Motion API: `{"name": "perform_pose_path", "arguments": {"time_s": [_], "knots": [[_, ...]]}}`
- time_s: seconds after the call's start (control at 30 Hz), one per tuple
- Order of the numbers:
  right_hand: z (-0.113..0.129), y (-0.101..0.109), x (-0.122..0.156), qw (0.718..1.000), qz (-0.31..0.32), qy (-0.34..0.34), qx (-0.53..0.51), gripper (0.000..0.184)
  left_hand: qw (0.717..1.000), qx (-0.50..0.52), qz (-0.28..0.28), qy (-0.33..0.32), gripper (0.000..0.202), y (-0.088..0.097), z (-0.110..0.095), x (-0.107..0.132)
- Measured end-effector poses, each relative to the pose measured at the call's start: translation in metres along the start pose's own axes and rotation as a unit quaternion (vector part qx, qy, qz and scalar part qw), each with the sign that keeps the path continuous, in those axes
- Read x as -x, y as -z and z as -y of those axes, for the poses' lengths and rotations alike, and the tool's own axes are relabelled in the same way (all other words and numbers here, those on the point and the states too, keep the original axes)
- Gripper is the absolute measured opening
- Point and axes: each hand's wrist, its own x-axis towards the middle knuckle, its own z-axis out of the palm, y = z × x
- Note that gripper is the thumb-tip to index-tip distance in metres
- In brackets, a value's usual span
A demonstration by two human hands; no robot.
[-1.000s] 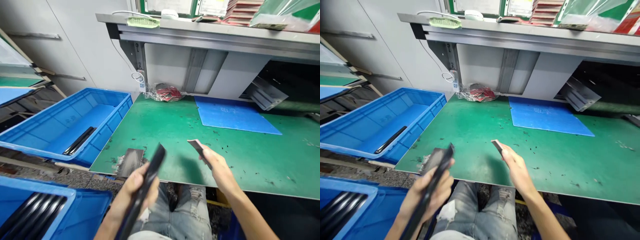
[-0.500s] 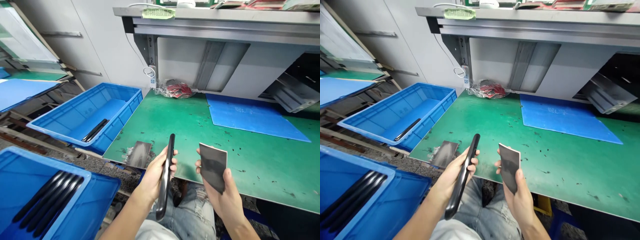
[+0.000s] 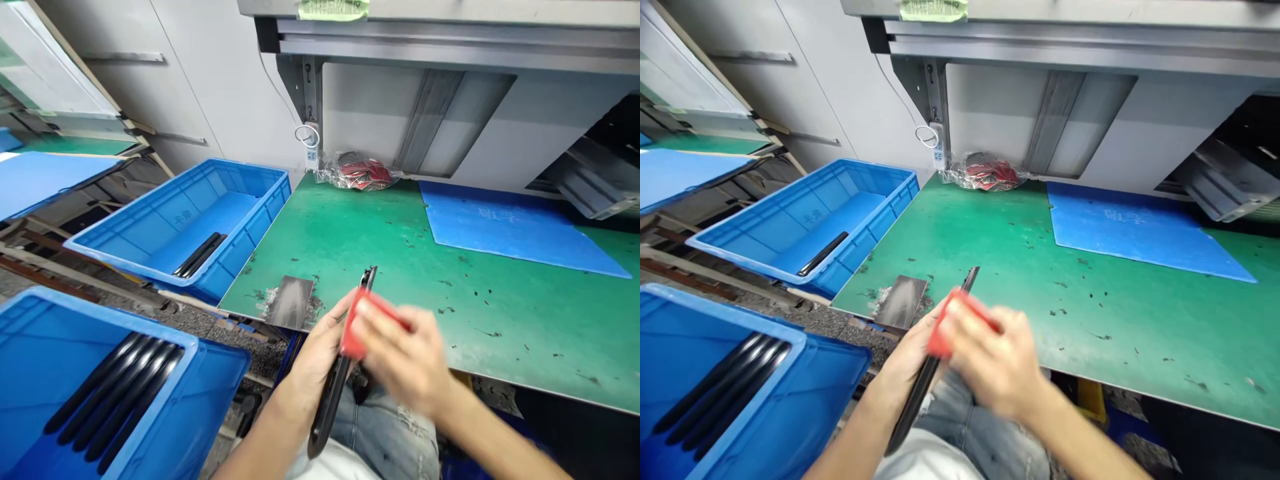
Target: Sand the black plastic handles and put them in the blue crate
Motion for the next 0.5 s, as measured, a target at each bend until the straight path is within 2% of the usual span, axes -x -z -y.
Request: {"name": "perform_pose_path", "arguments": {"time_s": [0.07, 0.1, 0.13, 0.17, 0.2, 0.27, 0.3, 0.33, 0.37, 0.43, 0.47, 0.5], "knots": [[-0.020, 0.000, -0.004, 0.999, 0.021, 0.025, -0.008, 0.054, 1.000, -0.020, 0.010, 0.009, 0.042, 0.003, -0.001, 0.007], [-0.032, 0.001, -0.006, 1.000, 0.010, 0.009, -0.016, 0.050, 0.999, -0.024, 0.023, 0.021, 0.038, 0.005, -0.001, 0.010], [-0.045, 0.002, -0.009, 0.996, 0.016, -0.090, 0.001, 0.047, 0.998, -0.022, 0.049, 0.041, 0.036, 0.005, -0.003, 0.014], [-0.057, 0.003, -0.011, 0.977, 0.038, -0.212, 0.009, 0.042, 0.995, -0.016, 0.081, 0.059, 0.035, 0.005, -0.004, 0.018], [-0.066, 0.005, -0.012, 0.957, 0.071, -0.282, -0.007, 0.037, 0.991, -0.011, 0.109, 0.072, 0.035, 0.004, -0.007, 0.022], [-0.075, 0.007, -0.011, 0.937, 0.098, -0.331, -0.054, 0.035, 0.991, -0.004, 0.124, 0.058, 0.032, 0.002, -0.014, 0.028], [-0.074, 0.008, -0.008, 0.925, 0.082, -0.355, -0.111, 0.036, 0.993, -0.002, 0.113, 0.039, 0.031, 0.001, -0.019, 0.030], [-0.070, 0.008, -0.005, 0.901, 0.048, -0.389, -0.189, 0.038, 0.995, 0.001, 0.101, 0.020, 0.035, 0.001, -0.023, 0.031], [-0.064, 0.008, -0.001, 0.855, 0.004, -0.433, -0.284, 0.041, 0.995, 0.003, 0.097, 0.012, 0.044, 0.002, -0.026, 0.031], [-0.052, 0.007, 0.007, 0.714, -0.067, -0.511, -0.473, 0.048, 0.992, -0.010, 0.128, 0.011, 0.054, 0.004, -0.027, 0.030], [-0.047, 0.007, 0.009, 0.649, -0.081, -0.534, -0.535, 0.049, 0.989, -0.028, 0.142, 0.003, 0.052, 0.006, -0.025, 0.030], [-0.043, 0.008, 0.011, 0.599, -0.085, -0.547, -0.578, 0.050, 0.988, -0.051, 0.147, -0.012, 0.046, 0.007, -0.022, 0.030]]}}
